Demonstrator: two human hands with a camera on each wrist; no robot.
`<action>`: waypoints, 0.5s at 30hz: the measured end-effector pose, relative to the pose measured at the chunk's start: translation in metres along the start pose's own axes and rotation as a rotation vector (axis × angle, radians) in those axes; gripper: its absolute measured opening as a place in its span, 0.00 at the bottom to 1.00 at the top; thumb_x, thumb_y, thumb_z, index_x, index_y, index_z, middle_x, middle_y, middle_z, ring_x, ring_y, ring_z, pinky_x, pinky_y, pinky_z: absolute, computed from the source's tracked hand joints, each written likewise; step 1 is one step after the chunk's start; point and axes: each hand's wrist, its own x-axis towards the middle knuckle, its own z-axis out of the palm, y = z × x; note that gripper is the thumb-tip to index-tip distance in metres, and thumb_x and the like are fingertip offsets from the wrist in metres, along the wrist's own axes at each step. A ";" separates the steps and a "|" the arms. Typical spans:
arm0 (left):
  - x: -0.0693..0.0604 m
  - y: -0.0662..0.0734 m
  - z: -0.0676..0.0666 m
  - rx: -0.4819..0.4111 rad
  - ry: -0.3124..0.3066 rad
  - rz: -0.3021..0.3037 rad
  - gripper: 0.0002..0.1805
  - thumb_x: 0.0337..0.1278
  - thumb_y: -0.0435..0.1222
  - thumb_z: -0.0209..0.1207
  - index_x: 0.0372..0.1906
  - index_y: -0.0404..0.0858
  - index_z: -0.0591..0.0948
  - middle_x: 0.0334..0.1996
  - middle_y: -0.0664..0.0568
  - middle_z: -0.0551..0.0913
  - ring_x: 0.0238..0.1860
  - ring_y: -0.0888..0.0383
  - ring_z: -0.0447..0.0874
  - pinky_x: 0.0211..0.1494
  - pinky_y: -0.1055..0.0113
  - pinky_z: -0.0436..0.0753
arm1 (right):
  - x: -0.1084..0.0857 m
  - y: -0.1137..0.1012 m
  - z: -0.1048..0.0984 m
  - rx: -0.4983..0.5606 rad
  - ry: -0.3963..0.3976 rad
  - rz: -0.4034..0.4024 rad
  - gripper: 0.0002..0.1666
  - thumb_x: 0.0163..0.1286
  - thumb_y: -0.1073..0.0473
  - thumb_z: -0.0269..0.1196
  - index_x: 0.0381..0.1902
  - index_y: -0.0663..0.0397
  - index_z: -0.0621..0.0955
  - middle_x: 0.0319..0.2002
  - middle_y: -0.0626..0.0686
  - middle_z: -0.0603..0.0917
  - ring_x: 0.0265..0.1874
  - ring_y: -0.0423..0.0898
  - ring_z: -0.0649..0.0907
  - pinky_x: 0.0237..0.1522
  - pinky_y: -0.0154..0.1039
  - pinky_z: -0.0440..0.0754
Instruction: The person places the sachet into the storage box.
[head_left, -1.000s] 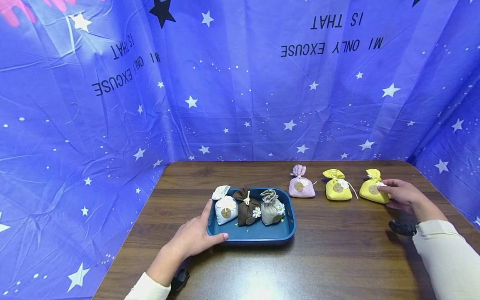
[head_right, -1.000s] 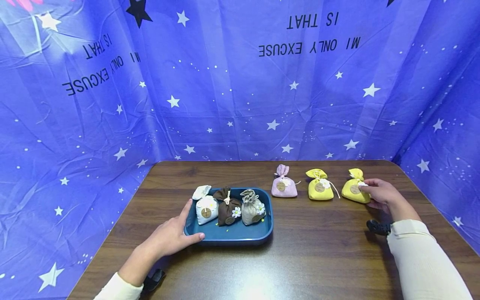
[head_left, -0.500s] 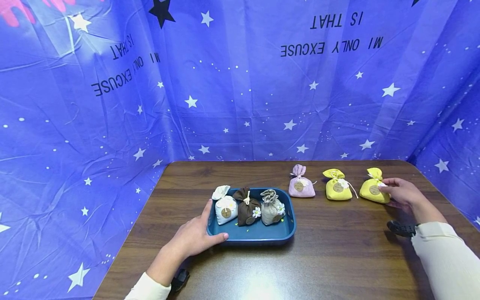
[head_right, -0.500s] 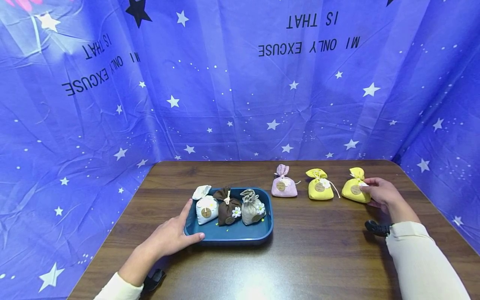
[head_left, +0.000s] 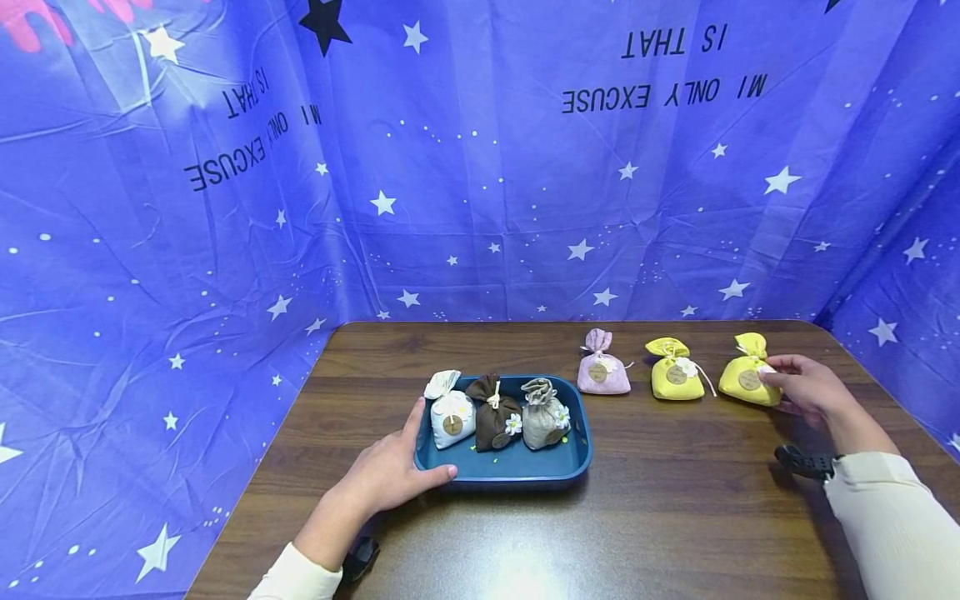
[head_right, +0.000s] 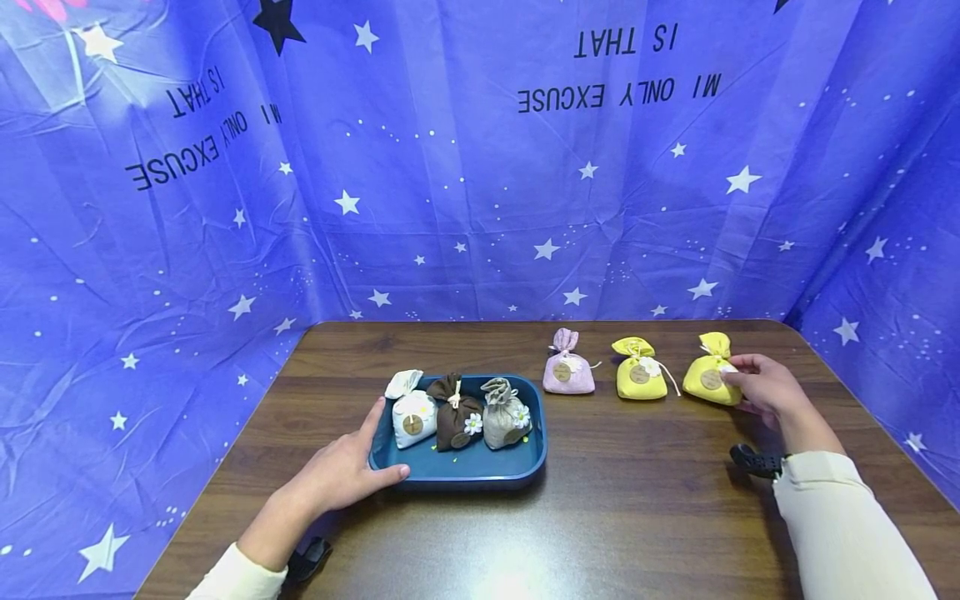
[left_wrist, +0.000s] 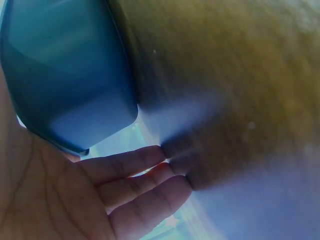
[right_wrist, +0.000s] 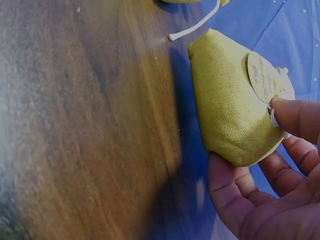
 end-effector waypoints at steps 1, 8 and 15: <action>0.000 0.000 0.000 0.001 0.001 0.001 0.65 0.46 0.71 0.61 0.80 0.41 0.45 0.58 0.35 0.79 0.56 0.40 0.80 0.56 0.44 0.76 | 0.000 -0.001 0.000 0.005 0.001 -0.002 0.22 0.76 0.60 0.55 0.55 0.74 0.64 0.35 0.38 0.76 0.32 0.34 0.79 0.37 0.39 0.83; 0.000 0.001 -0.001 -0.002 -0.003 -0.003 0.66 0.46 0.71 0.61 0.80 0.41 0.45 0.59 0.34 0.78 0.56 0.40 0.80 0.56 0.43 0.76 | -0.002 -0.003 0.004 0.010 -0.006 -0.034 0.15 0.76 0.62 0.55 0.52 0.69 0.67 0.34 0.34 0.76 0.32 0.33 0.79 0.36 0.38 0.83; 0.000 0.000 0.000 0.001 0.002 -0.001 0.66 0.46 0.71 0.61 0.80 0.42 0.45 0.59 0.35 0.79 0.56 0.40 0.80 0.56 0.43 0.76 | -0.006 -0.007 0.010 0.010 0.025 -0.065 0.13 0.75 0.60 0.58 0.51 0.62 0.71 0.34 0.34 0.76 0.32 0.34 0.78 0.35 0.39 0.84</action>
